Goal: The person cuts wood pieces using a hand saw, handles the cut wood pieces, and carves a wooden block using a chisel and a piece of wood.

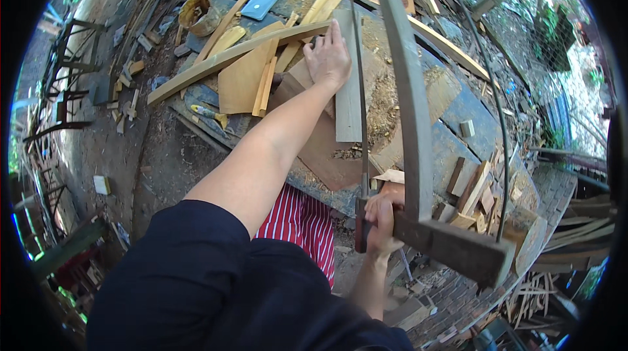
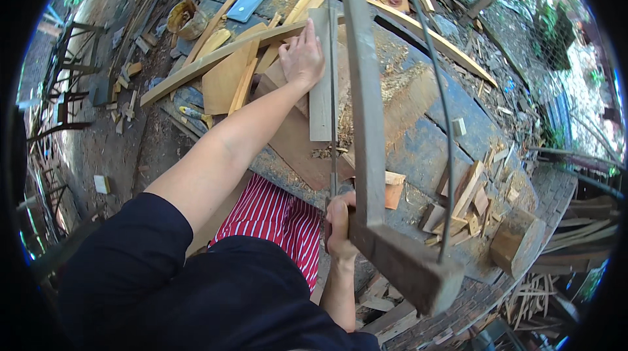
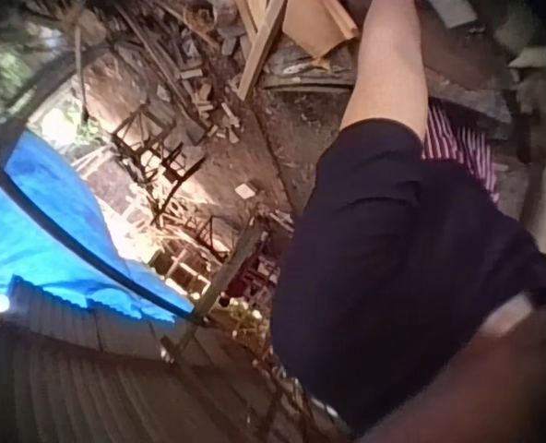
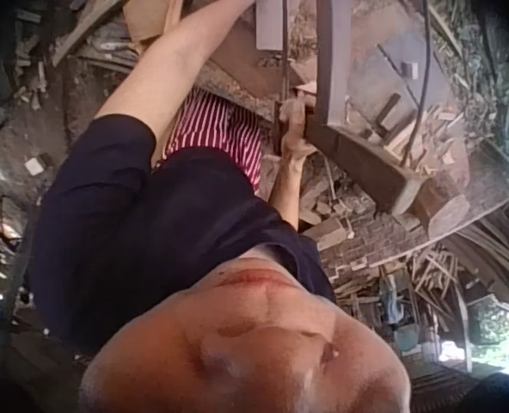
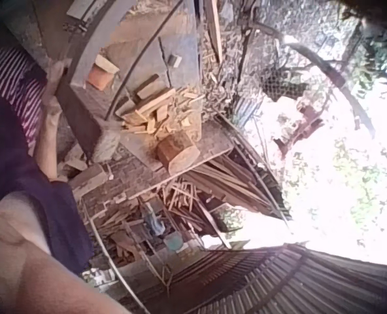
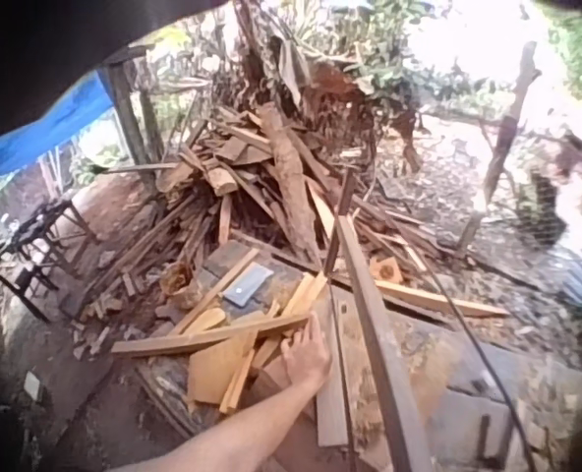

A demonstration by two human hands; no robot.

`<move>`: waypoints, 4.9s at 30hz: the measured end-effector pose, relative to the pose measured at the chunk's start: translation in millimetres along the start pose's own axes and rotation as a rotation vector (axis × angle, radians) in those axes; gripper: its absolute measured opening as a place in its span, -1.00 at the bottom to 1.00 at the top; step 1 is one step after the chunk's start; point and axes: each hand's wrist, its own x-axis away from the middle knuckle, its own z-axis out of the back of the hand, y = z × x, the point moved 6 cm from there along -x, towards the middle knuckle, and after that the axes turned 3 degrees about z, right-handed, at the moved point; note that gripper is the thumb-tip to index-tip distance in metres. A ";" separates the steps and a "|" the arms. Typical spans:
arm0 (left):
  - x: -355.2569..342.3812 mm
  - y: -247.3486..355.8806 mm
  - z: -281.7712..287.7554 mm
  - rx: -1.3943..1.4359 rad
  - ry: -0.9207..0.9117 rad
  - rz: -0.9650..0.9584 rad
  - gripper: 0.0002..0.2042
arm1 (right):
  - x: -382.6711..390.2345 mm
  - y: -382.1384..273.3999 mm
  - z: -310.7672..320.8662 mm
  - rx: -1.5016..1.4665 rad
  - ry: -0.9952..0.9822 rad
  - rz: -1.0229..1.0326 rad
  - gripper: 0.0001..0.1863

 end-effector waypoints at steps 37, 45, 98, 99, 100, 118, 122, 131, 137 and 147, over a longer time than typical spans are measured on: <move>-0.4 2.1 10.8 0.038 -0.016 0.016 -0.50 | -4.4 0.7 22.6 -0.439 -0.126 -0.029 -0.86; 2.1 -4.0 3.2 0.012 -0.064 0.032 -0.48 | -45.4 55.1 -13.5 -0.230 -0.012 -0.146 -0.78; -2.7 0.0 11.4 0.090 -0.015 -0.005 -0.50 | -41.2 28.4 6.3 -0.315 -0.118 -0.090 -0.85; -2.2 1.4 9.3 0.104 0.014 -0.017 -0.50 | -68.6 41.0 -10.1 -0.284 -0.048 -0.056 -0.83; -2.9 5.1 7.7 0.113 0.015 -0.028 -0.50 | -94.7 50.3 -27.4 -0.305 -0.063 -0.033 -0.82; -0.7 18.8 2.8 0.077 -0.035 -0.023 -0.49 | -154.2 64.1 -50.7 -0.150 -0.153 0.127 -0.78; -2.8 -7.8 4.8 0.044 -0.003 0.019 -0.49 | -90.8 56.4 -36.1 -0.242 -0.053 -0.099 -0.82; -1.6 3.3 9.9 0.094 -0.033 0.002 -0.49 | -84.8 30.2 -28.6 -0.240 -0.057 -0.058 -0.81; -4.2 4.7 5.0 0.059 -0.048 -0.006 -0.49 | -124.3 45.0 -52.9 -0.127 -0.130 0.023 -0.77; 2.3 -1.6 9.4 0.052 -0.097 0.021 -0.45 | -70.0 50.0 -30.5 -0.201 -0.168 -0.074 -0.75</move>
